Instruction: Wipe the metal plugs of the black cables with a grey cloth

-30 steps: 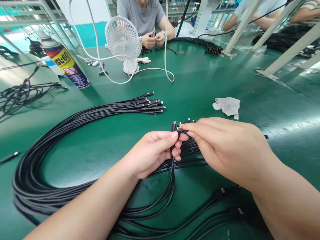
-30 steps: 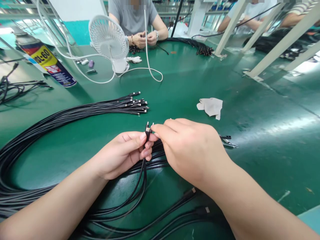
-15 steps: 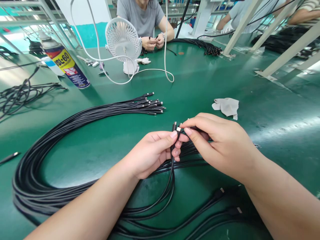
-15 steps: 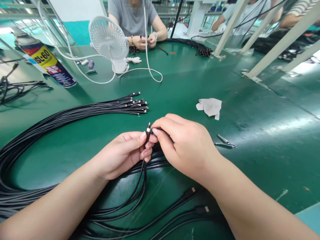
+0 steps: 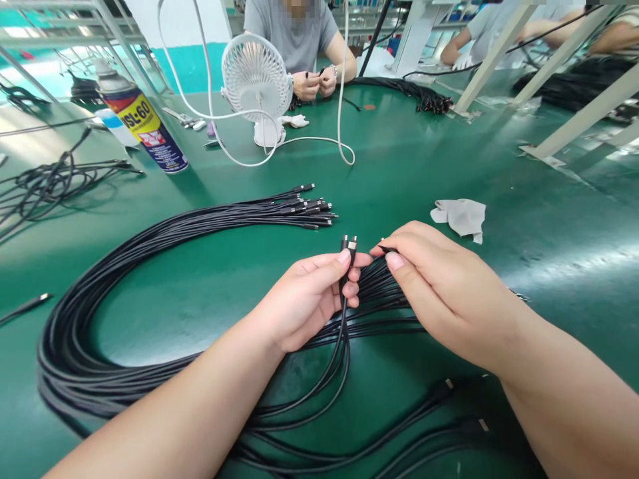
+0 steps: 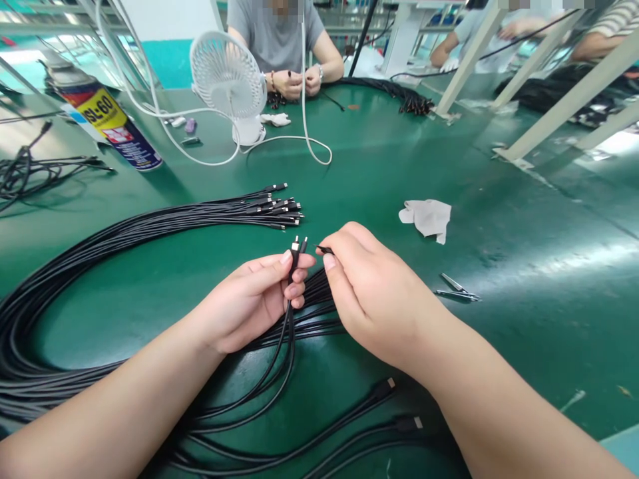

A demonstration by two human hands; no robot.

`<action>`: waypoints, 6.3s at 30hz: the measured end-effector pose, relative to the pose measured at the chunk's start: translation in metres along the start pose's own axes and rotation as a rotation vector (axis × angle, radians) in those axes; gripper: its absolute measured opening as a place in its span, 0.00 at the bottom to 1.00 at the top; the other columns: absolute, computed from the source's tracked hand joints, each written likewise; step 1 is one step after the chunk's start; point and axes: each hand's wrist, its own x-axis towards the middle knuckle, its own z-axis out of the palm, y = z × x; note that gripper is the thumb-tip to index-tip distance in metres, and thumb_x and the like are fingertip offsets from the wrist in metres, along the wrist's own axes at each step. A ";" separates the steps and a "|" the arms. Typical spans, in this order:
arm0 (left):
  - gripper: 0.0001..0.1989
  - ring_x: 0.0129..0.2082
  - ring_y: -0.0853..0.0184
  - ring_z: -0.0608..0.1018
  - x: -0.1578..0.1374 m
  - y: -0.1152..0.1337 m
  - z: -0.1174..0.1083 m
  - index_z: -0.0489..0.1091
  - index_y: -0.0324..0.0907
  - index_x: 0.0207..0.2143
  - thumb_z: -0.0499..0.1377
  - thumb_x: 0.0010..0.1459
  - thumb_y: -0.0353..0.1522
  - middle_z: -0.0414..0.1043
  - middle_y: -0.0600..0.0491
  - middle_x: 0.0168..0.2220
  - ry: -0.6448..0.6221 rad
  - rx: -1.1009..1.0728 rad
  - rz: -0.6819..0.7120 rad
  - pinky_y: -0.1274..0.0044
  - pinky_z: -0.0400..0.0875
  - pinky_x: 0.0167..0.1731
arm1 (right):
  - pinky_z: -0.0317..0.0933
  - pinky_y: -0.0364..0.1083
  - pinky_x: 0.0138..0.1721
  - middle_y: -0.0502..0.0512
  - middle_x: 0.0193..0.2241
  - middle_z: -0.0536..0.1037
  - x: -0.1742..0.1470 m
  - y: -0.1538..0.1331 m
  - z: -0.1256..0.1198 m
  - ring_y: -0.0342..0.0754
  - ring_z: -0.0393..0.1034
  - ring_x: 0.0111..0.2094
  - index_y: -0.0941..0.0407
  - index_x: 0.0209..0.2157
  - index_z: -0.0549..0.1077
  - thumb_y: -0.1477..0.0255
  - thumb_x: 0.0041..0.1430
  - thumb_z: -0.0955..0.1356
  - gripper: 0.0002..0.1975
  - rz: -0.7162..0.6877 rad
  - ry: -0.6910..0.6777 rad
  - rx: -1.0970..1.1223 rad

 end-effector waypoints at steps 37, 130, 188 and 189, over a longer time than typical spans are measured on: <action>0.12 0.26 0.74 0.71 -0.001 -0.004 0.000 0.77 0.35 0.29 0.64 0.59 0.36 0.68 0.53 0.28 -0.050 0.104 0.003 0.79 0.67 0.31 | 0.60 0.41 0.23 0.51 0.26 0.77 0.004 -0.004 -0.003 0.41 0.67 0.23 0.56 0.34 0.77 0.74 0.61 0.67 0.06 0.190 0.016 0.085; 0.22 0.23 0.72 0.73 -0.004 -0.007 0.004 0.76 0.36 0.30 0.70 0.48 0.47 0.72 0.53 0.26 -0.042 0.288 -0.021 0.76 0.68 0.28 | 0.66 0.44 0.33 0.52 0.28 0.76 0.010 0.006 0.000 0.44 0.71 0.31 0.55 0.31 0.76 0.76 0.63 0.66 0.08 0.035 0.002 0.345; 0.19 0.26 0.72 0.75 -0.007 -0.008 0.003 0.76 0.35 0.32 0.67 0.54 0.44 0.72 0.53 0.25 -0.206 0.196 -0.087 0.78 0.70 0.33 | 0.59 0.44 0.23 0.46 0.22 0.71 0.006 -0.004 0.001 0.43 0.68 0.22 0.52 0.34 0.60 0.81 0.59 0.62 0.09 0.223 -0.002 0.552; 0.19 0.26 0.71 0.75 -0.007 -0.008 0.003 0.76 0.35 0.32 0.67 0.54 0.44 0.72 0.53 0.24 -0.197 0.196 -0.080 0.78 0.70 0.33 | 0.59 0.44 0.23 0.47 0.23 0.71 0.005 -0.004 0.001 0.43 0.67 0.22 0.52 0.34 0.60 0.80 0.60 0.62 0.08 0.213 0.017 0.537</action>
